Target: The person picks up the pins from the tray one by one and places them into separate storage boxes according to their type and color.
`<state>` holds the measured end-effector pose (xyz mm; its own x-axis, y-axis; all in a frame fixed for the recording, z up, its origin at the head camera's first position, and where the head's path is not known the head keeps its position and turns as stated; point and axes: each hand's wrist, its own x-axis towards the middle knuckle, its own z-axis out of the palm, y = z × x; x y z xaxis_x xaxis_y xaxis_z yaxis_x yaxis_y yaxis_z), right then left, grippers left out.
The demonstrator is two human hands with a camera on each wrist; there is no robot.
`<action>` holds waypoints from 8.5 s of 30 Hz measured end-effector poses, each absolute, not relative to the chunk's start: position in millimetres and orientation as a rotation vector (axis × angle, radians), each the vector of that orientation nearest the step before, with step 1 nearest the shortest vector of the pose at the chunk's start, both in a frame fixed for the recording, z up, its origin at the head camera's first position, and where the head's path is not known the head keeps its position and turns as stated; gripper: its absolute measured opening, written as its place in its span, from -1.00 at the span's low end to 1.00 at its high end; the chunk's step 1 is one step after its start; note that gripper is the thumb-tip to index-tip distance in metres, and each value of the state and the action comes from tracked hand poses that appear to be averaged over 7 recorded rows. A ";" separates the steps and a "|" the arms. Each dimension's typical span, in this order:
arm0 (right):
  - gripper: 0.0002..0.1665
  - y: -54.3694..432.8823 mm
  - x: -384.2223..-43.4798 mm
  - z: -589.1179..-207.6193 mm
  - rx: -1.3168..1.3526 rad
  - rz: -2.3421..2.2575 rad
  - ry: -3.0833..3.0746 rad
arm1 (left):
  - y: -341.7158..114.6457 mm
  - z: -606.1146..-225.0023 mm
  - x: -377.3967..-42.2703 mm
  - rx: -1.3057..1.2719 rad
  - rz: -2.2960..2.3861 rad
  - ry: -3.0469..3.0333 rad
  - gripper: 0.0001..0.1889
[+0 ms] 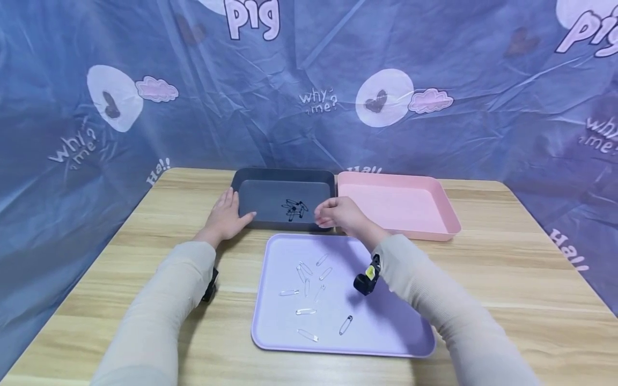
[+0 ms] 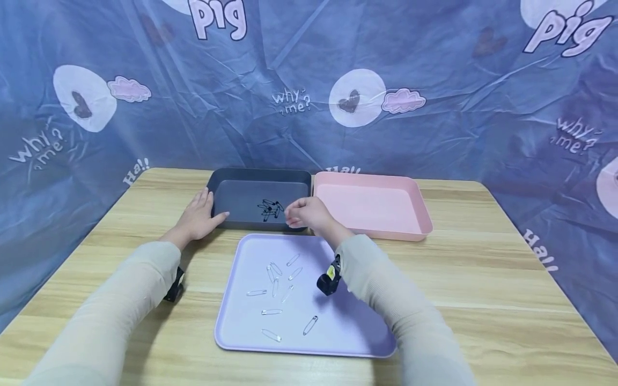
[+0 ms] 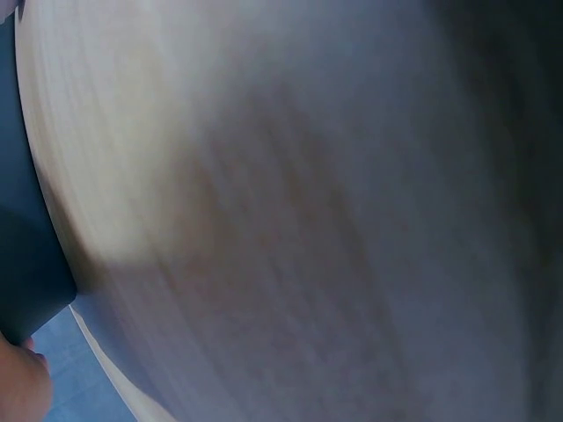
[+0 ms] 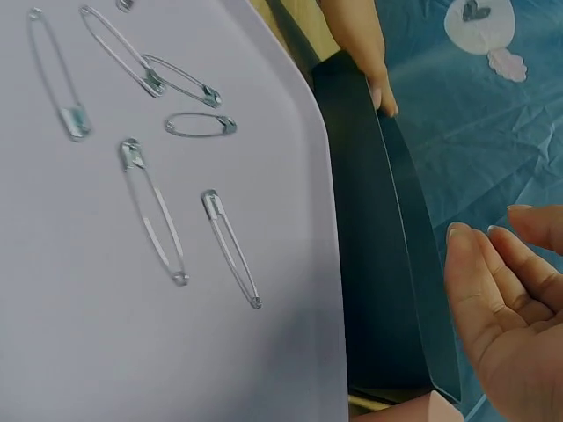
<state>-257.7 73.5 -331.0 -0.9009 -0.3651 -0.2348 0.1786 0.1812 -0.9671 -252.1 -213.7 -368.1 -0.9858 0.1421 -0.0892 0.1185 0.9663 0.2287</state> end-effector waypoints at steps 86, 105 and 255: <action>-0.72 156.0 -120.8 -365.1 -0.779 -1.236 2.129 | -209.2 -364.6 -241.4 0.162 0.343 3.013 -0.09; -0.82 151.2 -112.4 -364.0 -1.119 -0.889 2.359 | -210.5 -365.6 -242.5 0.156 0.351 2.998 -0.10; -0.75 50.1 -296.1 -338.6 -0.109 -1.636 2.292 | -212.1 -366.5 -253.9 0.168 0.358 2.998 -0.14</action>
<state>-296.1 50.1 -338.6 -0.9452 -0.2458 -0.2149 0.1233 0.3406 -0.9321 -253.9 -212.1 -366.5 -0.9869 0.1236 -0.1037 0.0957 0.9659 0.2407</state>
